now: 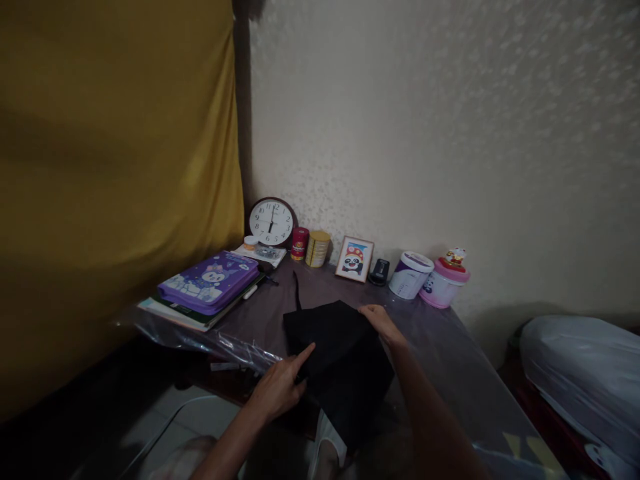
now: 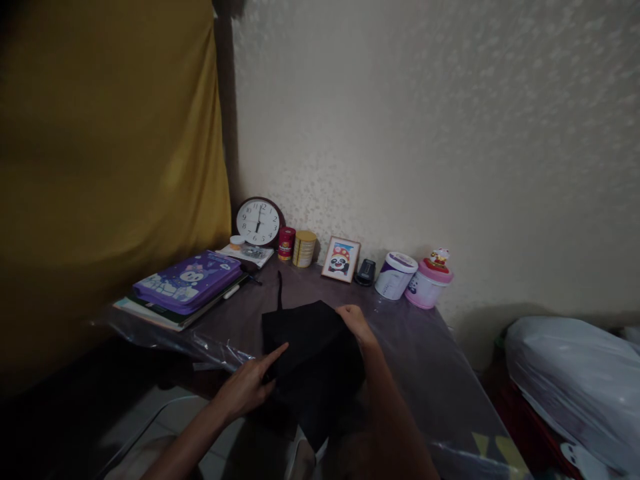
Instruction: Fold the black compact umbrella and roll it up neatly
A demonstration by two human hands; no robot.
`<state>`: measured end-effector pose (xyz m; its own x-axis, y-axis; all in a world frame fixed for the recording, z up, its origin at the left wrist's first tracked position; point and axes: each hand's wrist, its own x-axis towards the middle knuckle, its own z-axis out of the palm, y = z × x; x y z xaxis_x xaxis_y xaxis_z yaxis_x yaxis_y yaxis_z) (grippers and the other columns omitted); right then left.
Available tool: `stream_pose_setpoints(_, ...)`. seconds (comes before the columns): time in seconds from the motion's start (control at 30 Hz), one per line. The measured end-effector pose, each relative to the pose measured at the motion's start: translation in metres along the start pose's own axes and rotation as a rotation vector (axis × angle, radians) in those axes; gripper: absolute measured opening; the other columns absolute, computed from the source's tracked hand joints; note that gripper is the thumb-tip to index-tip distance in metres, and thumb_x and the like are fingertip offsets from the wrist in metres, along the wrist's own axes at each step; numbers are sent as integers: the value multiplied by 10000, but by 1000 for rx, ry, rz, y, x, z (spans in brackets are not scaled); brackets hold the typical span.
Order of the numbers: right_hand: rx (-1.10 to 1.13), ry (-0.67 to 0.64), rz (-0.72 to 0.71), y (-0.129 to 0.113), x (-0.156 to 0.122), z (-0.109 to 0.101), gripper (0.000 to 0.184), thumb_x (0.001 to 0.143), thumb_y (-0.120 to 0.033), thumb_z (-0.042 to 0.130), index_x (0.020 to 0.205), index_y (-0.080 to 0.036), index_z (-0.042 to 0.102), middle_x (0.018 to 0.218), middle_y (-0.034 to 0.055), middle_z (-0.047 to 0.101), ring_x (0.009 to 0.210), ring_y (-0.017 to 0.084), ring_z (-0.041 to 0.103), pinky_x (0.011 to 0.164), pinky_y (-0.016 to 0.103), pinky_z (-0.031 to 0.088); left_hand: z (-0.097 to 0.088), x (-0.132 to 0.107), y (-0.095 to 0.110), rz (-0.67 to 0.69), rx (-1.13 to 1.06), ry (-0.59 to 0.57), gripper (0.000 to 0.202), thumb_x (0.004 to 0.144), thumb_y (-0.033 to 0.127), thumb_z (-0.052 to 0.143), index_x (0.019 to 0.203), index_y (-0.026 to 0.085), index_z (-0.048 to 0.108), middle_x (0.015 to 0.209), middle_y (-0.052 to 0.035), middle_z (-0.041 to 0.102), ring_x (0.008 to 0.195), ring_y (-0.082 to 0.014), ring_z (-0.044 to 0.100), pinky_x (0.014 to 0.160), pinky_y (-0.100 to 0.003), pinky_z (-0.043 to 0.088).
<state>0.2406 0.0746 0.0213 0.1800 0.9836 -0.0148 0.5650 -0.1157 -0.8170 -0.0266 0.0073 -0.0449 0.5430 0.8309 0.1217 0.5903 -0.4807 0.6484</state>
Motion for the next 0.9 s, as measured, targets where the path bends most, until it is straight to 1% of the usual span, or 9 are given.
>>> stream_pose_setpoints(0.1, 49, 2, 16, -1, -3, 0, 321, 711, -426, 469, 643, -133, 582, 526, -17, 531, 452, 88, 444, 418, 194, 294, -1, -1, 1, -15, -4, 3, 701, 742, 185, 475, 1367, 304, 180, 1129, -20, 583, 960, -168, 563, 800, -240, 399)
stream_pose_setpoints(0.2, 89, -6, 4, 2, -2, 0, 374, 689, -493, 504, 701, -135, 610, 587, 0, 580, 505, 104, 488, 464, 202, 338, -1, -1, 2, -31, -14, -3, 712, 737, 178, 485, 1366, 309, 178, 1149, -18, 571, 976, -166, 556, 809, -242, 395)
stream_pose_setpoints(0.33, 14, 67, -11, 6, 6, 4, 309, 645, -448, 569, 668, -144, 622, 620, 14, 607, 587, 132, 531, 522, 212, 361, -2, 0, 3, -29, -17, -2, 687, 749, 186, 475, 1367, 282, 190, 1137, -35, 577, 952, -164, 563, 791, -241, 400)
stream_pose_setpoints(0.43, -23, 121, -13, 6, 11, 8, 308, 672, -443, 535, 610, -148, 601, 613, 18, 594, 605, 139, 528, 535, 221, 353, -2, 0, 3, -27, -24, -6, 699, 741, 176, 469, 1371, 269, 181, 1148, -41, 573, 976, -170, 555, 801, -245, 396)
stream_pose_setpoints(0.57, -71, 114, -64, 6, 13, 9, 297, 649, -450, 573, 732, -168, 614, 701, 9, 620, 667, 144, 550, 588, 224, 375, -3, -2, 4, -32, -1, -18, 693, 743, 178, 460, 1370, 276, 182, 1153, -40, 568, 989, -170, 550, 808, -246, 394)
stream_pose_setpoints(0.63, -138, 123, -68, 6, 14, 9, 267, 606, -419, 626, 707, -172, 609, 698, 10, 621, 678, 152, 554, 611, 232, 381, -4, -2, 4, -29, 19, -19, 693, 737, 176, 468, 1365, 280, 195, 1144, -40, 572, 982, -173, 552, 802, -248, 399)
stream_pose_setpoints(0.73, -192, 181, -31, 6, 14, 7, 270, 664, -437, 568, 657, -169, 592, 679, 27, 611, 682, 164, 552, 629, 253, 382, -4, -2, 4, -23, 21, -3, 696, 730, 176, 473, 1363, 281, 201, 1134, -41, 578, 967, -177, 562, 796, -256, 407)
stream_pose_setpoints(0.8, -165, 155, -34, 6, 12, 5, 326, 706, -479, 515, 751, -169, 606, 743, 35, 626, 718, 163, 563, 647, 254, 394, -4, -2, 4, -26, 9, 0, 693, 735, 186, 470, 1364, 280, 194, 1142, -40, 576, 967, -175, 564, 796, -254, 410)
stream_pose_setpoints(0.9, -141, 26, -74, 11, 10, 2, 406, 652, -481, 597, 925, -180, 601, 883, 36, 638, 788, 158, 577, 685, 243, 410, -2, -2, 2, -30, 1, 0, 680, 747, 208, 464, 1368, 262, 193, 1154, -47, 573, 987, -181, 558, 804, -255, 409)
